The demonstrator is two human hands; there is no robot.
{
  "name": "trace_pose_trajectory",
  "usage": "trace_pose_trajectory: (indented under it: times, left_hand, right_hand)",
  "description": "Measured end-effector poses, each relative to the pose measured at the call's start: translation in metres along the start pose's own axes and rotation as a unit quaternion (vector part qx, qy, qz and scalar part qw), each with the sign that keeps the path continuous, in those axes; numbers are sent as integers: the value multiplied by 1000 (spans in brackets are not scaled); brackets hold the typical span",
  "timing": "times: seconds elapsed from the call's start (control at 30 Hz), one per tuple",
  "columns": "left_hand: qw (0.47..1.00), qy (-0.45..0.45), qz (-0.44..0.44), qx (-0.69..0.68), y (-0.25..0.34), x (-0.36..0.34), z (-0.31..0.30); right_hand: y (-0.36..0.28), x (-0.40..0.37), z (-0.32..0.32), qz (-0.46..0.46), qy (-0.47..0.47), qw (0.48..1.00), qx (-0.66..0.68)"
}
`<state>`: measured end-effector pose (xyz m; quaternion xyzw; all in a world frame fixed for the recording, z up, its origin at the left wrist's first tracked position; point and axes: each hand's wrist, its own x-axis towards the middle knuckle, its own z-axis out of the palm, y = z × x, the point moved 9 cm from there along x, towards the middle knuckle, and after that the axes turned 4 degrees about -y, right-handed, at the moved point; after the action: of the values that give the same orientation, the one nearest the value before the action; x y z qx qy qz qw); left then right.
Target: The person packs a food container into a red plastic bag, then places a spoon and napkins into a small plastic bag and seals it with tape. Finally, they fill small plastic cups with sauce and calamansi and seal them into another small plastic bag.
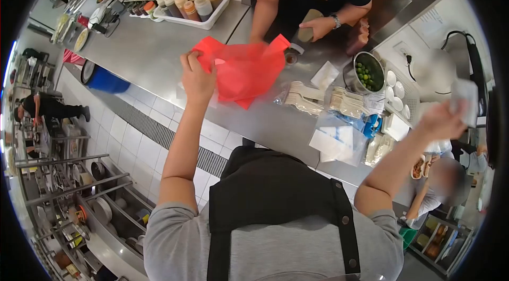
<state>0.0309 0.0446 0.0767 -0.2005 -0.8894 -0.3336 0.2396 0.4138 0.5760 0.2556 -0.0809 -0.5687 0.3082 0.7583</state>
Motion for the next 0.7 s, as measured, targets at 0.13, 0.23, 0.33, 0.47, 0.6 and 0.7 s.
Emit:
trace_pose_trajectory:
  times: [0.13,0.23,0.33,0.47,0.6,0.7]
  left_hand:
    - [998,-20,21,-48,-1,-5,5]
    - [981,-59,-59,-175,-2,-24,3]
    - [970,-52,-82,-221,-2,-46,-4]
    - [966,-55,-89,-237,-6,-73,-10]
    - [971,-37,-53,-229,-13,-80,-17]
    - [975,-38,-45,-214,-18,-76,-22]
  right_hand:
    - [-92,-210,220,-10,-372,928,-1]
    - [-111,-353,351,76,-641,752,134]
    - [-53,-521,359,93,-864,493,45]
    - [-57,-572,347,132,-915,380,2]
    - [-65,-582,358,158,-815,540,138]
    - [-36,-604,356,93,-896,421,-102]
